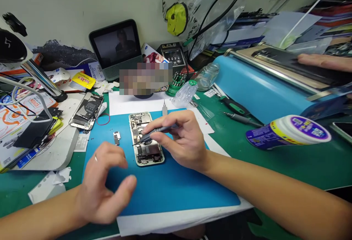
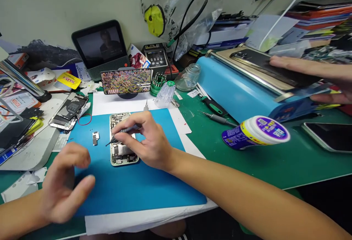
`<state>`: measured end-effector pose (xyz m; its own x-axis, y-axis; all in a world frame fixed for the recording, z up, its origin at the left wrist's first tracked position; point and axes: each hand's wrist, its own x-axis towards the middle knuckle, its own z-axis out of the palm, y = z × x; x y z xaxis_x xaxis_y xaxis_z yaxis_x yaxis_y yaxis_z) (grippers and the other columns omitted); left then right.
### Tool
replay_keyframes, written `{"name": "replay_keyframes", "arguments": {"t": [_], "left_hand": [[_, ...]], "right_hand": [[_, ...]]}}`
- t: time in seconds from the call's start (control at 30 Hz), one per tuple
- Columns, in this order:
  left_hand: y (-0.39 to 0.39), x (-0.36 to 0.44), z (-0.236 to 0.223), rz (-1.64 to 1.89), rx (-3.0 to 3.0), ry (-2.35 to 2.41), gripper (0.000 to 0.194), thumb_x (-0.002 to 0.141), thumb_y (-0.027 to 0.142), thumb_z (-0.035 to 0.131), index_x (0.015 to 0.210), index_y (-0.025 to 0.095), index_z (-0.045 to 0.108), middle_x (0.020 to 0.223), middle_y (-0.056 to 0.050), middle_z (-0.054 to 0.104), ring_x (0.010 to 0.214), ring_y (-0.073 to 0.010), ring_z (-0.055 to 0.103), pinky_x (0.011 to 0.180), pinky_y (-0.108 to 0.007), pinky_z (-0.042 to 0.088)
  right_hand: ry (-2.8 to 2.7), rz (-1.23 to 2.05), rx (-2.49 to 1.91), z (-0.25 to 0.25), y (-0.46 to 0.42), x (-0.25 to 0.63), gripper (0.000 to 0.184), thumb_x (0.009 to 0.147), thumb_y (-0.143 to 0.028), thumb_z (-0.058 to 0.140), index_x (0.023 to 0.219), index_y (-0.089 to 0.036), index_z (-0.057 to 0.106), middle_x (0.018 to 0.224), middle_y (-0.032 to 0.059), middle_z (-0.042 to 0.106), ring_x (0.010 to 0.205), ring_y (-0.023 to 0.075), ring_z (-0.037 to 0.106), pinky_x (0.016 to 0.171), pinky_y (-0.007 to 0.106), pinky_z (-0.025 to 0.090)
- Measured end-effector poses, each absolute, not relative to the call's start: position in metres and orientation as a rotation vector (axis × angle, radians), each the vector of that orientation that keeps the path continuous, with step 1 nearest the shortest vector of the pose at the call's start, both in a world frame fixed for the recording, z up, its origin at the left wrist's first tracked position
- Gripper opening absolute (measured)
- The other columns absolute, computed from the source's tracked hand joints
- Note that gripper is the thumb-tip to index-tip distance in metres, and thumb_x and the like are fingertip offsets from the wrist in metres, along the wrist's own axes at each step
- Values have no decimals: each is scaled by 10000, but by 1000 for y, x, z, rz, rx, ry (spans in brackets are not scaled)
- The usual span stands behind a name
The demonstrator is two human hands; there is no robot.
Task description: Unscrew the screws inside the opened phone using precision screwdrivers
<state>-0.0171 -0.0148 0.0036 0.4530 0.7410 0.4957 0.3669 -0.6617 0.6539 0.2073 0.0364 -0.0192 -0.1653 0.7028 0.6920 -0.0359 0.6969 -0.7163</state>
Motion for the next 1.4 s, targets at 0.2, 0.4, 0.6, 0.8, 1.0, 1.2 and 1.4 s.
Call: {"name": "replay_keyframes", "arguments": {"t": [0.2, 0.4, 0.6, 0.8, 1.0, 1.2, 1.4], "left_hand": [[3, -10, 5, 929, 2156, 1208, 173, 962, 217, 638, 1125, 259, 596, 965, -17, 597, 866, -191, 557, 748, -324, 465], [2, -11, 2, 846, 2140, 1185, 160, 989, 276, 641, 1147, 268, 666, 954, -10, 628, 917, -199, 604, 824, -346, 465], [5, -12, -1, 813, 2128, 1198, 102, 1017, 282, 615, 1068, 256, 699, 954, -4, 683, 937, -204, 621, 919, -385, 443], [7, -11, 1, 798, 2120, 1184, 140, 1033, 260, 573, 976, 239, 699, 929, -11, 697, 896, -202, 617, 834, -360, 439], [6, -10, 2, 795, 2110, 1183, 138, 1033, 258, 574, 954, 235, 684, 903, -3, 680, 863, -190, 600, 801, -345, 426], [7, -11, 2, 789, 2087, 1187, 136, 1038, 261, 569, 974, 242, 688, 941, -6, 693, 899, -196, 608, 842, -361, 425], [6, -11, 0, 803, 2080, 1205, 80, 1003, 287, 635, 1027, 251, 703, 887, -10, 663, 838, -199, 594, 766, -347, 429]], "right_hand": [[-1419, 819, -571, -15, 36, 206, 264, 946, -169, 693, 1072, -257, 478, 908, -28, 756, 833, 117, 768, 761, 251, 646], [-1426, 855, -539, -17, 35, 205, 272, 941, -160, 699, 1077, -255, 483, 916, -22, 765, 843, 113, 771, 752, 230, 643], [-1438, 856, -571, -17, 35, 204, 263, 951, -202, 692, 1067, -256, 463, 905, -15, 761, 832, 130, 772, 737, 263, 654], [-1435, 865, -563, -17, 35, 204, 264, 949, -195, 694, 1071, -256, 468, 911, -11, 767, 828, 134, 771, 716, 263, 654], [-1429, 885, -542, -17, 34, 204, 266, 943, -155, 693, 1075, -260, 486, 930, -26, 762, 851, 121, 768, 742, 252, 650], [-1432, 862, -569, -18, 34, 205, 261, 947, -191, 694, 1073, -261, 475, 919, -15, 763, 838, 135, 769, 717, 261, 647], [-1434, 848, -570, -18, 35, 204, 261, 950, -218, 695, 1072, -262, 469, 909, -17, 756, 837, 143, 773, 720, 272, 651]]}}
